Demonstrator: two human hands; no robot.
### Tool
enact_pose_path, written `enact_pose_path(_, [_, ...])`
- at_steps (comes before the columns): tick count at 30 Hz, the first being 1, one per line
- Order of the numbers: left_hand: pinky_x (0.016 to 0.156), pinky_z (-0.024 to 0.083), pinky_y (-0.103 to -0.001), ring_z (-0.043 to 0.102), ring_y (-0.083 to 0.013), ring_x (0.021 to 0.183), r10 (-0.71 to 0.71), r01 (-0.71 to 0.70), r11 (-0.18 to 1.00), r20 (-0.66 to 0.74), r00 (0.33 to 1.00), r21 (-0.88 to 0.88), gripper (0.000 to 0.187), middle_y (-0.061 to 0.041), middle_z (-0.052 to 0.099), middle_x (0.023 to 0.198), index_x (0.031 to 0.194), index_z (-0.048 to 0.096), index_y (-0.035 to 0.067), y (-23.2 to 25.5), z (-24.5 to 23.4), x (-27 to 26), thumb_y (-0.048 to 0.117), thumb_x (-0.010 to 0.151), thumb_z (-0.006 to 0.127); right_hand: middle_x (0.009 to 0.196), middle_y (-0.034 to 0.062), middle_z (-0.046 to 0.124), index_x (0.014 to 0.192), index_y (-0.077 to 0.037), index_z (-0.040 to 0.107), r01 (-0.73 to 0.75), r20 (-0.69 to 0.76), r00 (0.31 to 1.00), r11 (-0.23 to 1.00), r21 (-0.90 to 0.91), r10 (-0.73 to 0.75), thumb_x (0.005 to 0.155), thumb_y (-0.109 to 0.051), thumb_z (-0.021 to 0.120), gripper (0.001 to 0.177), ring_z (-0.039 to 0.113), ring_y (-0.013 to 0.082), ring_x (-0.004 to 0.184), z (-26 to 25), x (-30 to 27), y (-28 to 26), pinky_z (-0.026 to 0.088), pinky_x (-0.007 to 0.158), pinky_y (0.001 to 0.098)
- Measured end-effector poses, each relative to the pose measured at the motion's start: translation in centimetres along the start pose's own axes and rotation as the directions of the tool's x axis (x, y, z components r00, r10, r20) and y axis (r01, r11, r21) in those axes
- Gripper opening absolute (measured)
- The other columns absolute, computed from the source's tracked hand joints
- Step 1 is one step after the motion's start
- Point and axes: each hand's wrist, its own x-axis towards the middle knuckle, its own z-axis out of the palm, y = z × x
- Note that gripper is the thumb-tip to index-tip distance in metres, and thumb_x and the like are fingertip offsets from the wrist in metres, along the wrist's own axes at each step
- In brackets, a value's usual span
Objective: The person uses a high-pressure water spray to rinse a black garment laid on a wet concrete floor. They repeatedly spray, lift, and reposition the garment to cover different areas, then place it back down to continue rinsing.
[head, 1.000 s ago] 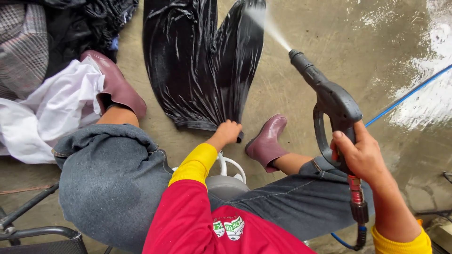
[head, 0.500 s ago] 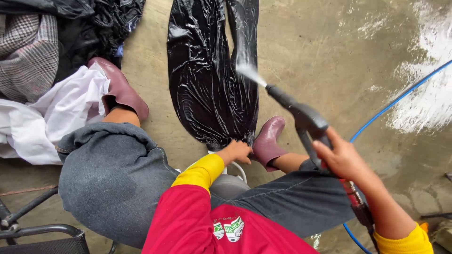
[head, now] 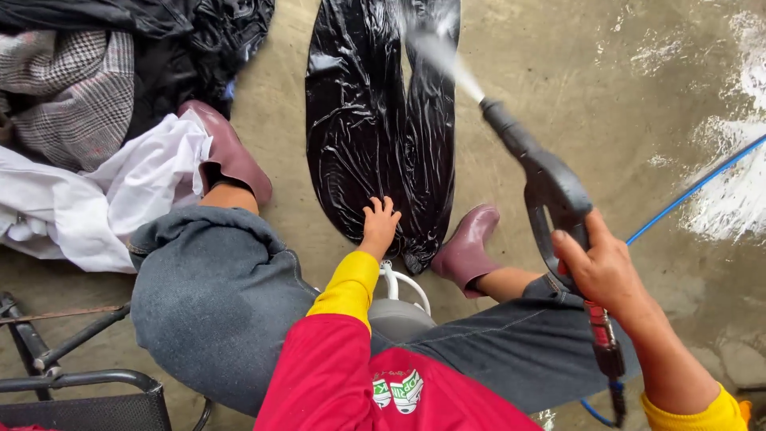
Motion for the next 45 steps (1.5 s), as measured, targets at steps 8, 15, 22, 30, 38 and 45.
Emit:
enact_pose_path(8, [0.113,0.034,-0.058,0.014,-0.0529,0.151,0.050,-0.046,0.999,0.208,0.977,-0.021,0.072,-0.019,0.004,0.171,0.163,0.022,0.031,-0.4,-2.0,-0.3,0.032,0.102,0.060,0.069,0.0098,0.075,0.125,-0.015,0.060,0.071,-0.063,0.995,0.997,-0.024,-0.072,0.099,-0.032,0.057,0.031,0.068,0.0232,0.074,-0.7,1.0,0.0,0.049,0.080,0.0377])
enact_pose_path(15, [0.112,0.035,-0.059,0.016,-0.0528,0.151,0.053,-0.036,0.994,0.166,0.985,-0.103,0.059,-0.018,0.009,0.171,0.159,0.032,0.027,-0.7,-1.0,0.3,0.025,0.104,0.053,0.071,0.0084,0.073,0.118,-0.016,0.061,0.076,-0.128,0.990,0.994,0.075,-0.066,0.100,-0.026,0.058,0.021,0.069,0.0217,0.064,0.4,0.0,1.0,0.053,0.071,0.0389])
enact_pose_path(22, [0.107,0.035,-0.064,0.021,-0.0485,0.147,0.028,-0.014,0.982,0.073,0.997,-0.191,0.056,-0.013,0.018,0.166,0.158,0.033,0.023,-0.2,1.3,2.3,0.017,0.105,0.047,0.089,0.0207,0.081,0.155,-0.035,0.042,-0.029,0.204,0.976,0.978,-0.206,0.072,0.095,-0.044,0.057,0.063,0.075,0.0369,0.093,3.4,-2.4,0.5,0.053,0.093,0.0456])
enact_pose_path(30, [0.110,0.029,-0.063,0.026,-0.0471,0.148,-0.034,0.023,0.969,-0.039,0.999,-0.247,0.038,-0.013,0.024,0.165,0.142,0.057,0.019,-1.7,0.7,1.1,0.013,0.105,0.051,0.075,0.0137,0.077,0.148,-0.026,0.049,0.120,-0.093,0.988,0.993,0.006,-0.119,0.093,-0.051,0.063,0.062,0.072,0.0417,0.093,4.3,-2.2,1.5,0.052,0.088,0.0565])
enact_pose_path(38, [0.103,0.035,-0.063,0.024,-0.0489,0.145,-0.051,0.036,0.969,-0.059,0.997,-0.243,0.034,-0.011,0.024,0.159,0.136,0.058,0.025,-2.1,1.8,1.7,0.014,0.104,0.052,0.098,0.0217,0.081,0.160,-0.034,0.033,0.096,0.189,0.981,0.965,-0.242,-0.050,0.090,-0.053,0.057,0.077,0.071,0.0445,0.110,3.8,-3.7,-3.7,0.050,0.103,0.0568])
enact_pose_path(45, [0.103,0.035,-0.064,0.020,-0.0500,0.146,-0.045,0.038,0.956,-0.018,0.999,-0.290,0.038,-0.011,0.023,0.160,0.139,0.057,0.026,-2.5,0.2,0.7,0.013,0.104,0.052,0.074,0.0134,0.080,0.156,-0.030,0.040,0.107,0.127,0.988,0.981,-0.159,-0.088,0.092,-0.054,0.057,0.071,0.073,0.0393,0.099,3.8,-2.4,-4.2,0.053,0.094,0.0535])
